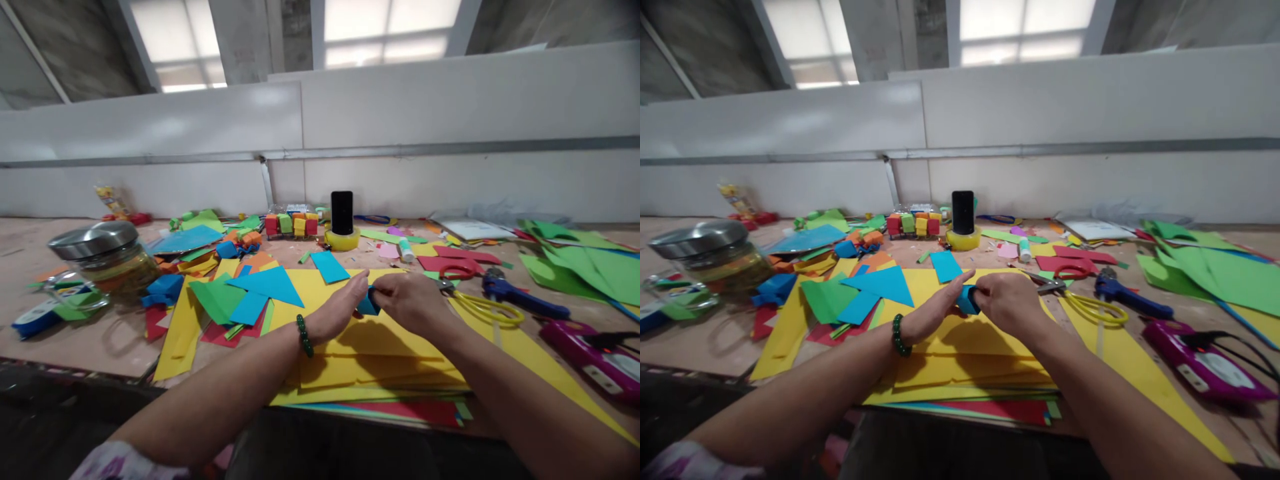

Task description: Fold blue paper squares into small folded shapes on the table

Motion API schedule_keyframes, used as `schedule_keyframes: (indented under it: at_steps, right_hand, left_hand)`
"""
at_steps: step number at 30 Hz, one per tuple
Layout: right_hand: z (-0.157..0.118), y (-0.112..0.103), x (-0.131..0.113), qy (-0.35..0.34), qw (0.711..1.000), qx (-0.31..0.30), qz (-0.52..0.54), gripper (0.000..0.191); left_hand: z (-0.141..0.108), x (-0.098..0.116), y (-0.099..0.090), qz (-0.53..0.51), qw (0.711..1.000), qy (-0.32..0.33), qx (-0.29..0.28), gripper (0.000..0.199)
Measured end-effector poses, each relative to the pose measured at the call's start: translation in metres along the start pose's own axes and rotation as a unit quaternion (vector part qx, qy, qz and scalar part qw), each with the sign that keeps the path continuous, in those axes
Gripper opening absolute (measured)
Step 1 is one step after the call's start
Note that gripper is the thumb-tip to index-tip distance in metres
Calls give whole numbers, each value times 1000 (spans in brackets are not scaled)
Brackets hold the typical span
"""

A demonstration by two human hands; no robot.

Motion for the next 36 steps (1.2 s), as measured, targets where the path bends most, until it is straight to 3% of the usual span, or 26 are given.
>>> schedule_keyframes:
  at_steps: [4, 8, 11, 14, 17, 24, 29, 36]
  right_hand:
    - [0, 2, 2, 7, 999, 28, -23, 19]
    - [6, 8, 11, 17, 997, 2, 76, 9]
    - [11, 15, 19, 16, 985, 3, 173, 10]
    - [13, 22, 25, 33, 975, 0, 221, 15]
    - [12, 24, 23, 38, 971, 0, 238, 25]
    - [7, 20, 11, 45, 981, 4, 189, 16]
    - [6, 20, 13, 59, 966, -19, 249, 16]
    - [6, 19, 9, 40, 959, 27, 281, 35]
  left_hand:
    - [3, -5, -1, -64, 998, -28, -11, 68]
    - [3, -6, -3, -32, 999, -17, -23, 64]
    - [3, -5, -4, 31, 999, 30, -33, 78]
    - [4, -3, -6, 166, 979, 119, -11, 96]
    - [5, -3, -6, 275, 944, 181, 18, 86]
    - [4, -1, -9, 353, 908, 209, 79, 44]
    - [5, -1, -10, 319, 915, 234, 76, 40]
    - [5, -5, -8, 292, 927, 222, 78, 41]
Point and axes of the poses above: each hand's wrist, its own z-axis towards the middle knuckle, its own y-axis out of the palm, x = y × z, the point moved 3 cm from there along z, towards the middle knuckle, and after that the axes turned 2 degrees about z, right-handed, at the moved point
